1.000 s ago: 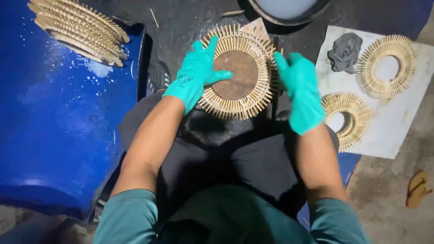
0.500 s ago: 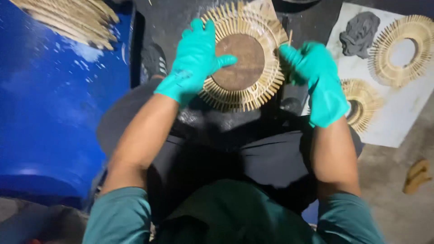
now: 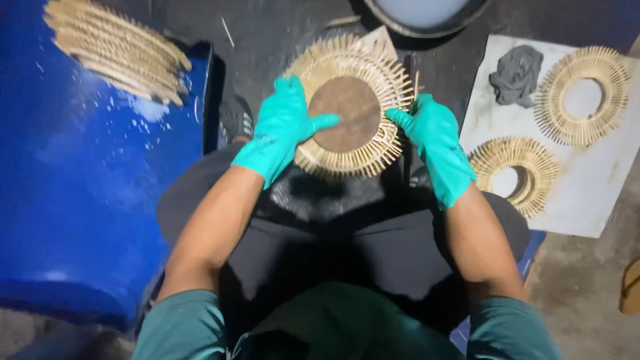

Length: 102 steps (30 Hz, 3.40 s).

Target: Assembling a circular bamboo structure by inserting and securing wooden slats into a central hub using a mallet and a thin tool.

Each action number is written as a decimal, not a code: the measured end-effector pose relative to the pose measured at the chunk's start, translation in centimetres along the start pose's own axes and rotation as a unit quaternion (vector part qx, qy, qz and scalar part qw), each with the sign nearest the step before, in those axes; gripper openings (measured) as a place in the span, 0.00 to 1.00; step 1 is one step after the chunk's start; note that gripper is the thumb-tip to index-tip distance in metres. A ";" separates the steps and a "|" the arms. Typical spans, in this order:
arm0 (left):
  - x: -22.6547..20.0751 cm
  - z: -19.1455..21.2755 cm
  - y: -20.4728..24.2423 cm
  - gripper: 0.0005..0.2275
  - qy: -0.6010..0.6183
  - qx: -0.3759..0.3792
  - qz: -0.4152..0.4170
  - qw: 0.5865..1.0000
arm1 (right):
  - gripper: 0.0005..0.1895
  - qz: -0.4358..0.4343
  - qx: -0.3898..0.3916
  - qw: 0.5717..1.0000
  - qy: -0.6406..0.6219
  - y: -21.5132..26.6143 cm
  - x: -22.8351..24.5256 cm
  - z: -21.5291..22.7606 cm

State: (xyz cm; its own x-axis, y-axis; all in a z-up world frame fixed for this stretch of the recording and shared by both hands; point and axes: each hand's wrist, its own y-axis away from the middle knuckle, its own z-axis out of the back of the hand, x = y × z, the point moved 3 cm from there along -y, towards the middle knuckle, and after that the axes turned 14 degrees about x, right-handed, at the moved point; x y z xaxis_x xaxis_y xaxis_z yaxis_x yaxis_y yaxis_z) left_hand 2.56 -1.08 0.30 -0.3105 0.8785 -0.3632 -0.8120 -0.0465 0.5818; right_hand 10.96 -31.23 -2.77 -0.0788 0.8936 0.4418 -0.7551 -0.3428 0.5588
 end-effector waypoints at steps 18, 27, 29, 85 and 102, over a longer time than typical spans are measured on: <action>-0.1 1.0 -0.4 0.57 0.003 0.044 -0.028 0.999 | 0.30 -0.028 -0.023 0.986 -0.160 -0.3 3.6 5.9; 0.2 0.5 -0.7 0.59 0.003 0.040 -0.026 0.999 | 0.29 -0.071 0.127 0.982 -0.119 -0.3 1.8 0.9; 0.3 -0.1 -0.4 0.59 0.002 0.035 -0.023 0.999 | 0.29 -0.071 0.110 0.985 -0.115 -0.7 0.9 0.2; -15.3 3.8 6.8 0.12 0.082 -0.106 -0.280 0.951 | 0.30 -0.025 0.026 0.980 -0.198 2.6 -5.4 -0.9; -10.0 -0.8 3.5 0.48 -0.091 0.065 0.005 0.994 | 0.32 -0.079 0.050 0.995 -0.031 -5.0 -9.0 -9.6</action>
State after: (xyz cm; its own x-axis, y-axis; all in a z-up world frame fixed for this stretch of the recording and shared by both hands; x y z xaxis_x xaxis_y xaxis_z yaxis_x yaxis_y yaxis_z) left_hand 2.43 -10.41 5.35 -0.2155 0.9499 -0.2262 -0.7347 -0.0051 0.6784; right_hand 9.15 -34.79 -16.28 0.0783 0.9204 0.3831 -0.6858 -0.2292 0.6908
